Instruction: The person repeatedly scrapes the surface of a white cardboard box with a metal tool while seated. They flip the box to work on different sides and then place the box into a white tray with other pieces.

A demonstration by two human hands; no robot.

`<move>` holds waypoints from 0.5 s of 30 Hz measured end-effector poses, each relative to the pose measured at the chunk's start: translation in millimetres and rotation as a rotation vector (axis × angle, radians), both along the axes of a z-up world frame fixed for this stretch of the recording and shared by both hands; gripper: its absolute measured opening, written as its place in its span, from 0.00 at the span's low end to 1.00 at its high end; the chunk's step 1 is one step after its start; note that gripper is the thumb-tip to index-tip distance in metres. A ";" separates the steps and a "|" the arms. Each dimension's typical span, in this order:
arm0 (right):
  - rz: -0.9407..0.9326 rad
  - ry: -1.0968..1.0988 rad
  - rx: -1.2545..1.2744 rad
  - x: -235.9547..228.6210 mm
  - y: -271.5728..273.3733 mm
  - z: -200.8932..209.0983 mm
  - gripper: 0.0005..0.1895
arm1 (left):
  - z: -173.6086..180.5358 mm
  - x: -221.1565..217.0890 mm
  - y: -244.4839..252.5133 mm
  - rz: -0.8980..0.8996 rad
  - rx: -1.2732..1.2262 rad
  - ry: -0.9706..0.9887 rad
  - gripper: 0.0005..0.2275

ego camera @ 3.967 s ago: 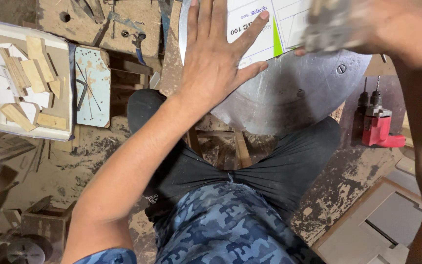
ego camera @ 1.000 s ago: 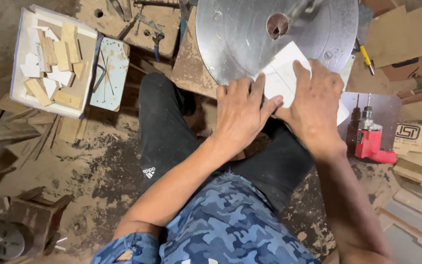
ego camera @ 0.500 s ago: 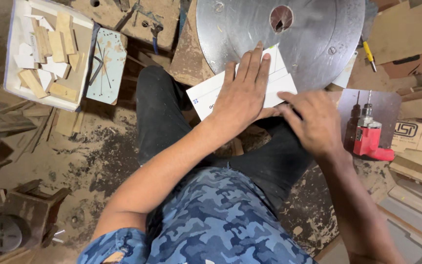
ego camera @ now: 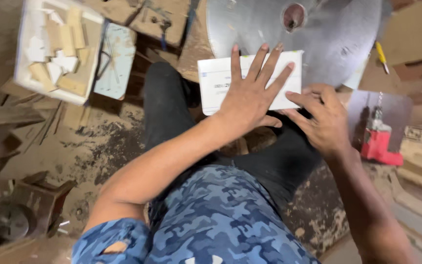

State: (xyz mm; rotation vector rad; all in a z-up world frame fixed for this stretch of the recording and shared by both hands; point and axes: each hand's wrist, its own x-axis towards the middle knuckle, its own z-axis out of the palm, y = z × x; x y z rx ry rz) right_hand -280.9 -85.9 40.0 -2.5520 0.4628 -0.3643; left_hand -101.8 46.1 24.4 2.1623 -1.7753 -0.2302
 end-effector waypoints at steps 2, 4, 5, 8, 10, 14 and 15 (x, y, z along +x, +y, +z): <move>0.043 -0.005 -0.109 -3.3 -1.5 -2.6 0.19 | -7.6 -2.3 1.7 0.081 -0.040 0.010 0.48; 0.031 0.040 -0.169 -3.4 -2.2 -1.8 0.17 | -16.4 0.1 -2.0 0.060 -0.083 0.049 0.46; 0.085 0.069 -0.286 -1.5 -5.2 1.8 0.19 | -20.2 2.9 -5.8 0.017 -0.066 0.041 0.47; 0.123 0.046 0.022 11.4 -13.9 15.8 0.24 | -23.7 7.7 -26.6 -0.088 -0.076 0.031 0.51; 0.156 0.121 0.180 25.5 -33.0 17.5 0.30 | -26.1 9.1 -41.8 -0.210 0.005 -0.061 0.50; 0.260 0.262 -0.140 25.1 -54.0 24.8 0.40 | -15.2 20.1 -42.4 -0.278 -0.166 -0.061 0.53; 0.276 0.248 -0.240 29.2 -57.7 27.2 0.41 | -13.0 37.0 -30.2 -0.269 -0.154 -0.037 0.52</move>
